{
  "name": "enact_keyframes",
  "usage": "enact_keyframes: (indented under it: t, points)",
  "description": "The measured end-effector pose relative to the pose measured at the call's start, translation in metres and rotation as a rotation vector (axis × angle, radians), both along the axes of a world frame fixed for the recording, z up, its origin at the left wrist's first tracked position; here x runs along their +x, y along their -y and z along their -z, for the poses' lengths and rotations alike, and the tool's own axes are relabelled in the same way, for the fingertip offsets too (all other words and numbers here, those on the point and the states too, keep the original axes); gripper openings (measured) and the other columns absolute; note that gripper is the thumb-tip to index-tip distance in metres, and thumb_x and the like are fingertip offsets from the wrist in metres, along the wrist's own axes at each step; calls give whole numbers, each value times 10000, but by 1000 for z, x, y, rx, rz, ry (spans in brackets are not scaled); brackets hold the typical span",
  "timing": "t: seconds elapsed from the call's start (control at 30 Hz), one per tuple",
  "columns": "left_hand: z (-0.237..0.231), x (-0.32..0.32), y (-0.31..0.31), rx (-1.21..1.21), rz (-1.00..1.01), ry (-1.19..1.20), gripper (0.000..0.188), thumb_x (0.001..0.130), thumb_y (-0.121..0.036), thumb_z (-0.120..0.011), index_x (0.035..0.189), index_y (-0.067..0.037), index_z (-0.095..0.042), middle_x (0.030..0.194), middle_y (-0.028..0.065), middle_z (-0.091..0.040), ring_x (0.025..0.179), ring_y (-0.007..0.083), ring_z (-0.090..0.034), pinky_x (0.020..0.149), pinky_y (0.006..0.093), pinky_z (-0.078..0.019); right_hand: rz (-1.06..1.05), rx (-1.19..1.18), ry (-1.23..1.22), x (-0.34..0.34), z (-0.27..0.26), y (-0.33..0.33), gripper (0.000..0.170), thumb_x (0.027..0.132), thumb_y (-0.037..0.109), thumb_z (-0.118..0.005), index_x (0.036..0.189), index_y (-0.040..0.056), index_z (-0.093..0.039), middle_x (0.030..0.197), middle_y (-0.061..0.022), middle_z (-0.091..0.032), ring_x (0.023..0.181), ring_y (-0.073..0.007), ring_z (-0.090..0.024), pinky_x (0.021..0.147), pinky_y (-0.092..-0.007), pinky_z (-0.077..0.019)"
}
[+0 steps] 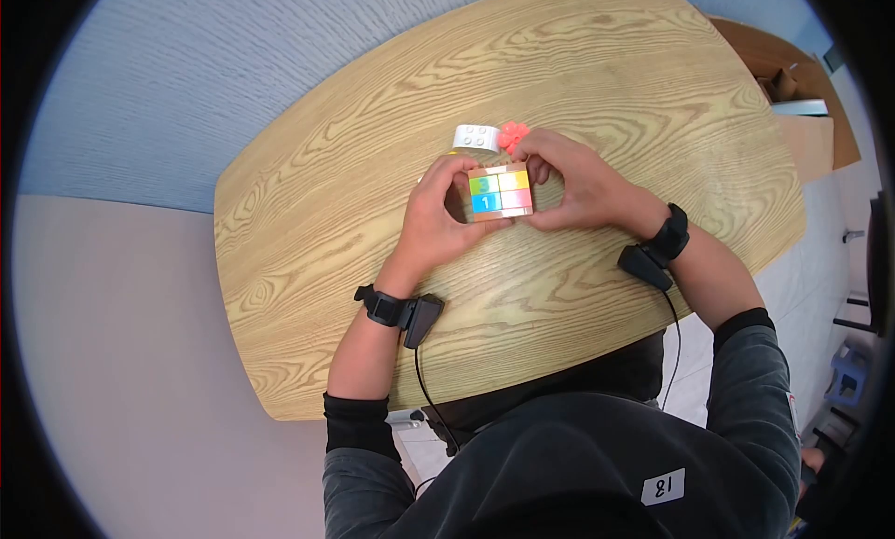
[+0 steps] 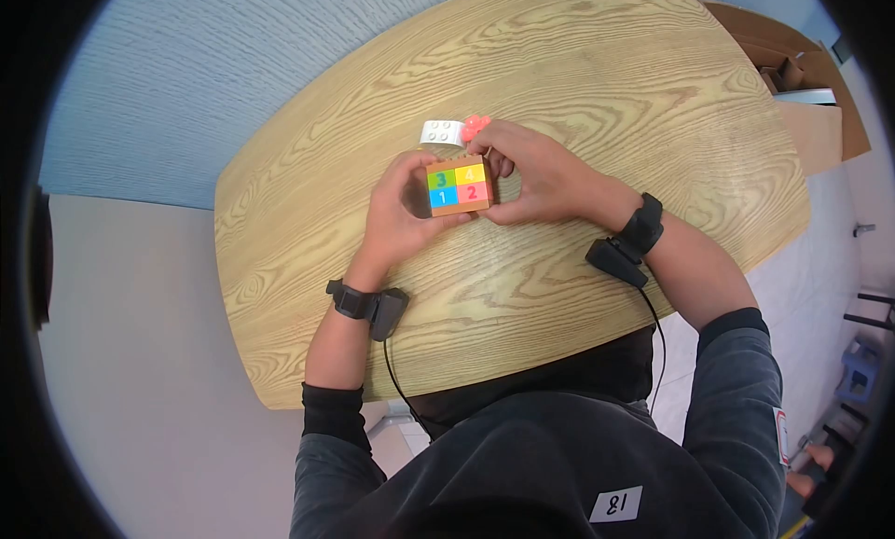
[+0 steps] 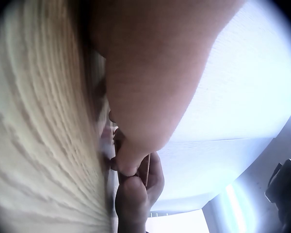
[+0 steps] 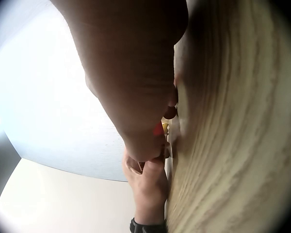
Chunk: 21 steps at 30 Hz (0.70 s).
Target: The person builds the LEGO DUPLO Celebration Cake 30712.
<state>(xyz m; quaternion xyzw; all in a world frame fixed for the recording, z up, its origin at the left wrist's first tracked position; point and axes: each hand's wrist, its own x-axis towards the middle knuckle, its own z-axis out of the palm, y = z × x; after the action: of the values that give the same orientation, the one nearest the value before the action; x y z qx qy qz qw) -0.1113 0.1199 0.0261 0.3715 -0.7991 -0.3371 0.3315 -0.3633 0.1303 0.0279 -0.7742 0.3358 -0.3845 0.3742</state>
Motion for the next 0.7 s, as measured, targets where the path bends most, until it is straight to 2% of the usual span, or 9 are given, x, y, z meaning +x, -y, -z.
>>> enact_keyframes:
  t: [0.1,0.17,0.27,0.5,0.6,0.7]
  points:
    - [-2,0,-1,-1,-13,16,738,648,-132,-969,1256,-68,-555,1142,62,-629,1039,178,-624,914,342,-504,24,-26,-46,-1,-2,-1,654,675,156,-849,1258,67,-564,1011,-42,-592,773,-148,-577,701,-296,-475]
    - [-5,-1,-3,-16,-17,29,739,648,-132,-969,1257,-68,-555,1139,62,-628,1031,176,-623,907,338,-504,27,79,-65,-1,-6,-2,662,666,164,-849,1258,74,-568,1010,-35,-582,670,-131,-532,624,-286,-442]
    - [-5,-2,-3,-35,-20,28,738,650,-130,-969,1257,-67,-555,1136,62,-626,1020,173,-622,897,333,-502,35,57,-97,-1,-11,-3,668,659,168,-848,1260,77,-570,1020,-36,-576,598,-128,-487,583,-281,-420]
    - [-1,-1,-2,31,-10,-9,737,665,-99,-957,1276,-65,-547,1141,56,-634,1013,153,-622,880,320,-506,35,46,-150,-2,-11,-2,687,659,169,-846,1277,76,-560,1045,-41,-581,580,-138,-474,585,-287,-425]
    - [8,-1,2,87,-16,-117,729,686,-73,-940,1296,-66,-540,1144,48,-629,996,152,-620,860,318,-509,45,35,-130,-2,-12,-3,711,678,193,-856,1308,81,-547,1090,-53,-589,586,-139,-479,590,-282,-435]
    - [9,1,4,69,-2,-101,741,696,-75,-932,1320,-72,-532,1168,39,-615,972,150,-604,866,310,-497,57,50,-123,-3,-11,-3,742,707,226,-869,1349,83,-525,1136,-67,-591,594,-136,-492,588,-282,-447]
